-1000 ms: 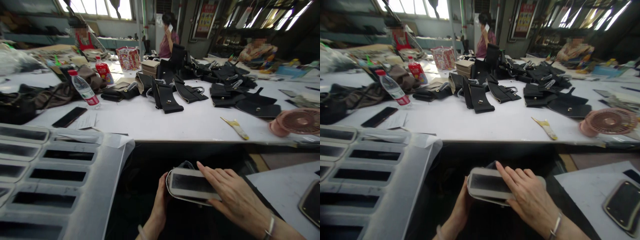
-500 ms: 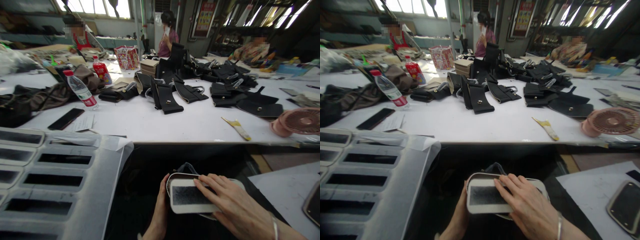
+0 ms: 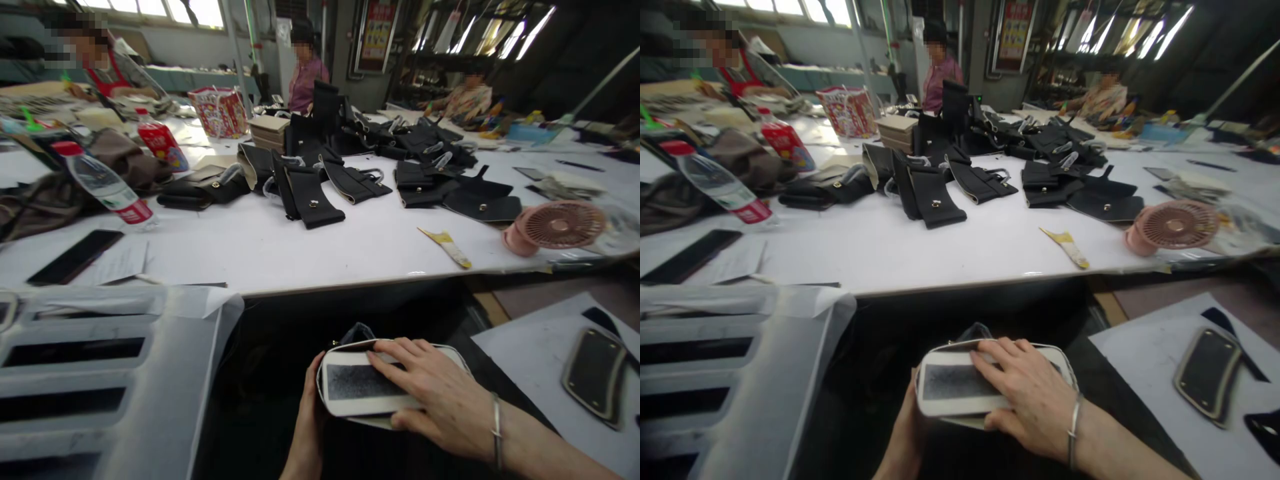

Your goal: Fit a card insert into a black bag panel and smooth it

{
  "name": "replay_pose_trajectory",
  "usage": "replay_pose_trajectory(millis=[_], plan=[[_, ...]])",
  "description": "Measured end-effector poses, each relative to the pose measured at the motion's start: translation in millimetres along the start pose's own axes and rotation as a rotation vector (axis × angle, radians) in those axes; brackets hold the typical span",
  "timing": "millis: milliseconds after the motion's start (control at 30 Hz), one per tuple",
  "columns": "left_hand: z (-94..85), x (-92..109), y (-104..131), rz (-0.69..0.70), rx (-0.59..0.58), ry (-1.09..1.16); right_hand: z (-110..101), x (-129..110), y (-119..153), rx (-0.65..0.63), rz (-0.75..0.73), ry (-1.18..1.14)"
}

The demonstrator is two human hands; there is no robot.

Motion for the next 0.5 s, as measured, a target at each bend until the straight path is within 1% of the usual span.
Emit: replay_pose_trajectory(millis=[100,233,300,333,367,433,500], plan=[[3.8,4,5,0.017,-0.011,-0.027,3,-2,-5,0.087,-0.005,0.012],[10.4,8,8,0.043,-0.057,-0.035,2,-9,-9,0.306,-0.055,0.124],[13.1,11,9,0.053,-0.053,-0.037,0,-13,-10,0.378,-0.102,0.149],[14.5,12,10,0.055,-0.051,-0.034,0,-13,-11,0.375,-0.107,0.119],[15.8,13,11,0.053,-0.052,-0.031,0,-13,-13,0.341,-0.091,0.056],[17.2,13,11,0.044,-0.05,-0.021,3,-9,-17,0.239,-0.015,-0.111],[16.7,12,11,0.038,-0.048,-0.012,3,-10,-20,0.182,0.025,-0.204]])
Point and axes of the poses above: each hand's wrist, its own y-axis away from the middle knuckle, its own z-axis out of the palm, x = y × z, the point moved 5 cm from there along -y, towards the middle knuckle, and after that the axes turned 7 degrees about -z, right-handed, at the moved point
